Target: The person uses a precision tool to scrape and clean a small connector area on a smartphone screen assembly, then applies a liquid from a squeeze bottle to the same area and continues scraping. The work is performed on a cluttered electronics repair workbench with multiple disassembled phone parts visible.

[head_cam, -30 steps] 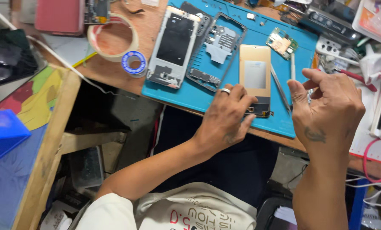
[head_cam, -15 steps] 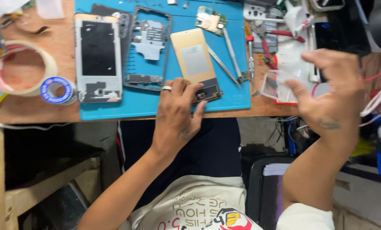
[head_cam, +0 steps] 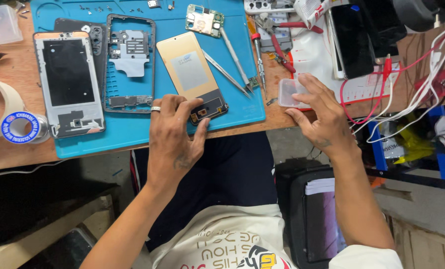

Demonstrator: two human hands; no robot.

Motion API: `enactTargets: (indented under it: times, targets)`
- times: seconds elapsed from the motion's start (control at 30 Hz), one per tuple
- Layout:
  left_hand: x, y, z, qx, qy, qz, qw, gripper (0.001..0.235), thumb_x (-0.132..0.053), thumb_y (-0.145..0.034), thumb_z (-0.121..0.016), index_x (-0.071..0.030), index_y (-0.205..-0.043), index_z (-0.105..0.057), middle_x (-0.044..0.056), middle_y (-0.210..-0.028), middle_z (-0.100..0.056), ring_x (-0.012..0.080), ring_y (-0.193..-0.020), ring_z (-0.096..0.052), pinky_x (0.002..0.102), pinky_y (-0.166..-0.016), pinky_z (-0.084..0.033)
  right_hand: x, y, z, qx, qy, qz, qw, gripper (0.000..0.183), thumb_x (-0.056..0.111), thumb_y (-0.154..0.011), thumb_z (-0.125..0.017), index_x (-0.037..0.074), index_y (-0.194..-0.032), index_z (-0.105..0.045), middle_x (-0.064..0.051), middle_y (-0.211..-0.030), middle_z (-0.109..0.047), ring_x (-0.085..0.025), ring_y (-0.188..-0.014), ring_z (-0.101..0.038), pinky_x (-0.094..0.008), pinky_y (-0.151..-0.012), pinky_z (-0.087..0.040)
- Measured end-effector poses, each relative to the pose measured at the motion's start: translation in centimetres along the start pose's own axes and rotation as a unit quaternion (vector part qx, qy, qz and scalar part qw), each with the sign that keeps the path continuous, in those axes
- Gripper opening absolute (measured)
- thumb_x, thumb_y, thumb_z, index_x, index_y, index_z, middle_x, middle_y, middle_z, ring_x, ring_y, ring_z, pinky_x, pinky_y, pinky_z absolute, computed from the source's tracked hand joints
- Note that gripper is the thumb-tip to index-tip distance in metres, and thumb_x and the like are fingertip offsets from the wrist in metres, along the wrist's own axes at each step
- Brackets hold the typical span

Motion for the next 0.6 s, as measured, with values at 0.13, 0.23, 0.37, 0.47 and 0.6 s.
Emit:
enactTargets:
  times: [0.13,0.23,0.37,0.47,0.6]
  targets:
    - [0.06,0.05,-0.11,0.003,-0.004,0.011,1.000,0.038,-0.013,-0.086,-0.080,-0.002,-0.120,-0.067,0.014,-0.109,-0.057,0.0325,-0.109,-0.054,0.045,-0.096,-0.047,-0.50,-0.14,0.17,0.016,-0.008,0.009,1.000,0.034,0.007,-0.083,-0.086,0.000,-0.110,-0.067,-0.023,-0.145,-0.060,-0.038,-0.140,-0.055,-0.045,-0.117,-0.047]
    - [0.02,0.13,-0.15,0.006,0.002,0.016,1.000,0.038,-0.014,-0.086,-0.079,-0.002,-0.121,-0.067,0.014,-0.110,-0.057,0.0312,-0.108,-0.054,0.043,-0.096,-0.048,-0.90,-0.23,0.21,0.011,0.005,0.039,0.999,0.032,0.009,-0.083,-0.086,0.001,-0.108,-0.067,-0.023,-0.141,-0.063,-0.039,-0.136,-0.059,-0.046,-0.113,-0.050]
    - [0.09,0.13,-0.09,0.001,0.005,0.007,1.000,0.038,-0.014,-0.087,-0.080,-0.002,-0.120,-0.067,0.014,-0.109,-0.057,0.0316,-0.109,-0.054,0.044,-0.097,-0.048,-1.00,-0.43,-0.14,0.004,0.068,0.107,0.992,0.030,0.008,-0.087,-0.085,-0.001,-0.110,-0.067,-0.025,-0.136,-0.065,-0.040,-0.132,-0.062,-0.048,-0.107,-0.051]
    - [0.12,0.14,-0.10,-0.004,0.005,0.003,1.000,0.038,-0.013,-0.086,-0.080,-0.002,-0.120,-0.067,0.014,-0.109,-0.056,0.0318,-0.109,-0.054,0.044,-0.098,-0.047,-1.02,-0.64,-0.07,0.003,0.096,0.137,0.986,0.030,0.007,-0.089,-0.084,-0.001,-0.112,-0.066,-0.026,-0.134,-0.066,-0.039,-0.130,-0.062,-0.048,-0.102,-0.052]
    - [0.05,0.12,-0.09,-0.002,0.009,0.008,1.000,0.037,-0.012,-0.086,-0.079,-0.002,-0.119,-0.067,0.014,-0.108,-0.057,0.0316,-0.108,-0.054,0.044,-0.096,-0.048,-1.04,-0.87,0.15,0.001,0.067,0.144,0.987,0.034,0.004,-0.090,-0.081,0.001,-0.117,-0.061,-0.021,-0.134,-0.066,-0.039,-0.128,-0.064,-0.048,-0.099,-0.051]
Point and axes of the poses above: each hand's wrist, its own y-axis away from the middle knuckle, its own z-axis out of the back of the hand, x = y × z, the point moved 1 cm from there along -y, towards the middle knuckle
